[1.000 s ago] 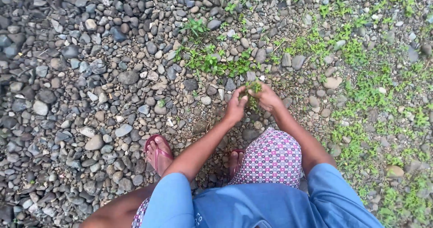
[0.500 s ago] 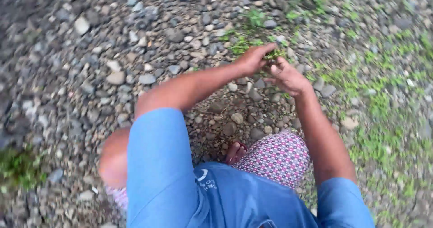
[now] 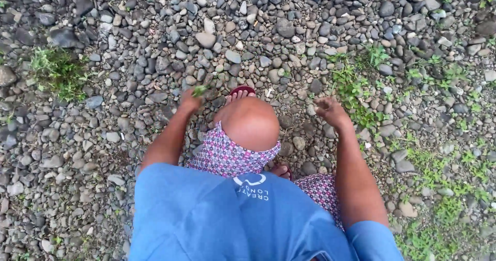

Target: Person pulling small weeds from a rocky garden area by hand.

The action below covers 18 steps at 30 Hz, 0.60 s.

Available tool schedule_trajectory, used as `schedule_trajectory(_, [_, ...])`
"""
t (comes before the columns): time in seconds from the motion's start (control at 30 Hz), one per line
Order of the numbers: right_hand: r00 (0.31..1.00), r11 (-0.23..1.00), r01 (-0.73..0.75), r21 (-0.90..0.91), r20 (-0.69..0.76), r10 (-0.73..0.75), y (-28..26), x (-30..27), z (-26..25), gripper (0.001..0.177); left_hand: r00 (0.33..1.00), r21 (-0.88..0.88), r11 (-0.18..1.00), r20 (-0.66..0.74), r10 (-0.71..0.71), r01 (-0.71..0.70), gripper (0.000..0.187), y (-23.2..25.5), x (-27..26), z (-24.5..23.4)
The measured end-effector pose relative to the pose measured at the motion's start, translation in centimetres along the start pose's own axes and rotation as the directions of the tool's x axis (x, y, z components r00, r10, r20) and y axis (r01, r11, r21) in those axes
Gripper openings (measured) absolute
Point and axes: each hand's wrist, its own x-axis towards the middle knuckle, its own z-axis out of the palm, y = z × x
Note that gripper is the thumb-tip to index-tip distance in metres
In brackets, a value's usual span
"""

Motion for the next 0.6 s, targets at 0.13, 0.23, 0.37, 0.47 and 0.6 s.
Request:
schedule_trajectory(0.13, [0.999, 0.999, -0.033, 0.029, -0.038, 0.034, -3.9, -4.2, -2.4, 0.036, 0.984, -0.036, 0.987, -0.073, -0.162, 0.16, 0.04, -11.5, 3.1, -5.1])
schedule_trajectory(0.23, [0.99, 0.98, 0.041, 0.194, -0.144, -0.013, -3.1, -4.7, -4.6, 0.036, 0.948, 0.456, 0.855, -0.298, -0.113, 0.246, 0.045, -11.7, 3.7, -15.2])
schedule_trajectory(0.37, [0.954, 0.918, -0.083, 0.388, -0.235, 0.185, 1.3, -3.2, -7.3, 0.024, 0.504, 0.115, 0.911, -0.857, -0.11, 0.396, 0.052, -7.2, 1.6, -28.5])
schedule_trajectory(0.47, [0.862, 0.684, 0.199, 0.702, -0.457, 0.219, 2.8, -4.0, -9.6, 0.025, 0.426, 0.495, 0.848, -0.819, 0.384, 0.188, 0.034, -4.0, 6.3, -29.4])
schedule_trajectory(0.6, [0.516, 0.146, 0.733, 0.665, -0.682, 0.518, 6.2, -3.3, -12.2, 0.027, 0.984, 0.406, 0.904, -0.048, 0.17, -0.137, 0.048, 11.4, 0.6, -17.7])
